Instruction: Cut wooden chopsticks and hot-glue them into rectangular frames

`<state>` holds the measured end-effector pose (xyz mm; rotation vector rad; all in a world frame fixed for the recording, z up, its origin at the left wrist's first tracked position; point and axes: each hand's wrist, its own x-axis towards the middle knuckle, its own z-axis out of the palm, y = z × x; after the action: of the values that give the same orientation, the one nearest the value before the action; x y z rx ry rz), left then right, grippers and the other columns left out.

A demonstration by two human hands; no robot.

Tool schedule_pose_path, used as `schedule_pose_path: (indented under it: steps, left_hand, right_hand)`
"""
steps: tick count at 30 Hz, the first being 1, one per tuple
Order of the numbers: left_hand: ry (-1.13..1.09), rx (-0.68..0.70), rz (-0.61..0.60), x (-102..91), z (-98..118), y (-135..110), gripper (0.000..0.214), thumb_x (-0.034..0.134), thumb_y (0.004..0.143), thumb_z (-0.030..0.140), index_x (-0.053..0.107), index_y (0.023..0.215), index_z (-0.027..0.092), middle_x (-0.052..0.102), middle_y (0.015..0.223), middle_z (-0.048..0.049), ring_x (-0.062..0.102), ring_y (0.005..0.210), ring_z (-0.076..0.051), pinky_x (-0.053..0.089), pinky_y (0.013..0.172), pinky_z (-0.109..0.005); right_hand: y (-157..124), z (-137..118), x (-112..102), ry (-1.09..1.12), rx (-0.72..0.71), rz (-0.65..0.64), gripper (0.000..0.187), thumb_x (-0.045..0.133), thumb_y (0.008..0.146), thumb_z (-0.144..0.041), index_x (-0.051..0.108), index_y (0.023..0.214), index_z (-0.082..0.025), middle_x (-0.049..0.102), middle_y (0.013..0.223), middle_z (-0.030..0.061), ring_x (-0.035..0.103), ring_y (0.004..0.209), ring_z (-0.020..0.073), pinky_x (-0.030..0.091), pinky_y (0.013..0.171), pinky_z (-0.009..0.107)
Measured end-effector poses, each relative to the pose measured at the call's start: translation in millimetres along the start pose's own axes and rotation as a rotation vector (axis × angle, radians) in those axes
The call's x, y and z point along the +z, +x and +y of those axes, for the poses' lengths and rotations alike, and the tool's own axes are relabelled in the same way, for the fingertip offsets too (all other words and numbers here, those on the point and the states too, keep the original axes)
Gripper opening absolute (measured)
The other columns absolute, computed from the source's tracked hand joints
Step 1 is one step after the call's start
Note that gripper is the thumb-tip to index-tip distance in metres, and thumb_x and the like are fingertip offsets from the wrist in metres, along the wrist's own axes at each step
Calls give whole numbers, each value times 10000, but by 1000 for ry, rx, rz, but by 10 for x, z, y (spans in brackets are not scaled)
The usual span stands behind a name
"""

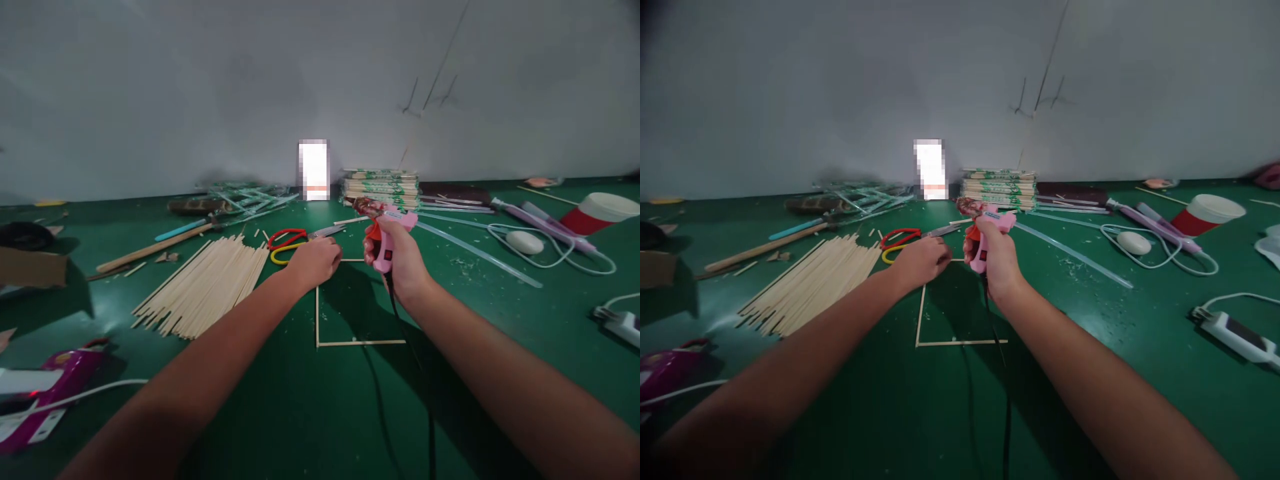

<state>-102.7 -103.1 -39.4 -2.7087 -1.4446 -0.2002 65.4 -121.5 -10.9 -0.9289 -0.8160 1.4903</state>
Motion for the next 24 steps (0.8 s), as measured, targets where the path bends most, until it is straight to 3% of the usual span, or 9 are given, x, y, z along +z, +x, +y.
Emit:
schedule_pose_path:
  steps: [6,11,19,24]
  left_hand:
    - [-55,-212,126,-148,99,-417,173,526,852,226,627,975,157,636,957,-68,581,932,-213,482,793,-331]
    - [-59,-211,113,-116,227,-756,194,483,873,196,622,991,131,635,981,-84,593,901,-200,503,780,-332]
    - [3,-104,231,-40,175,-775,241,465,888,214,639,1010,101,662,1020,-100,618,887,-193,535,765,-327]
    - [13,-67,211,-2,170,-775,292,473,885,224,625,1087,79,654,1101,-120,615,963,-217,540,800,-349]
  right_hand:
    - [106,176,-20,-172,106,-81,292,504,800,-402,621,747,-140,595,534,7,513,396,98,378,388,204]
    - [106,238,-20,-404,180,-155,294,524,799,-395,605,704,-128,632,559,35,528,368,114,361,357,215]
    - [60,260,-92,-612,220,-187,356,486,820,-444,577,658,-140,627,570,38,496,346,90,307,317,193]
    - [65,285,-140,-776,184,-183,364,508,800,-486,583,666,-155,586,544,10,497,365,97,329,325,197]
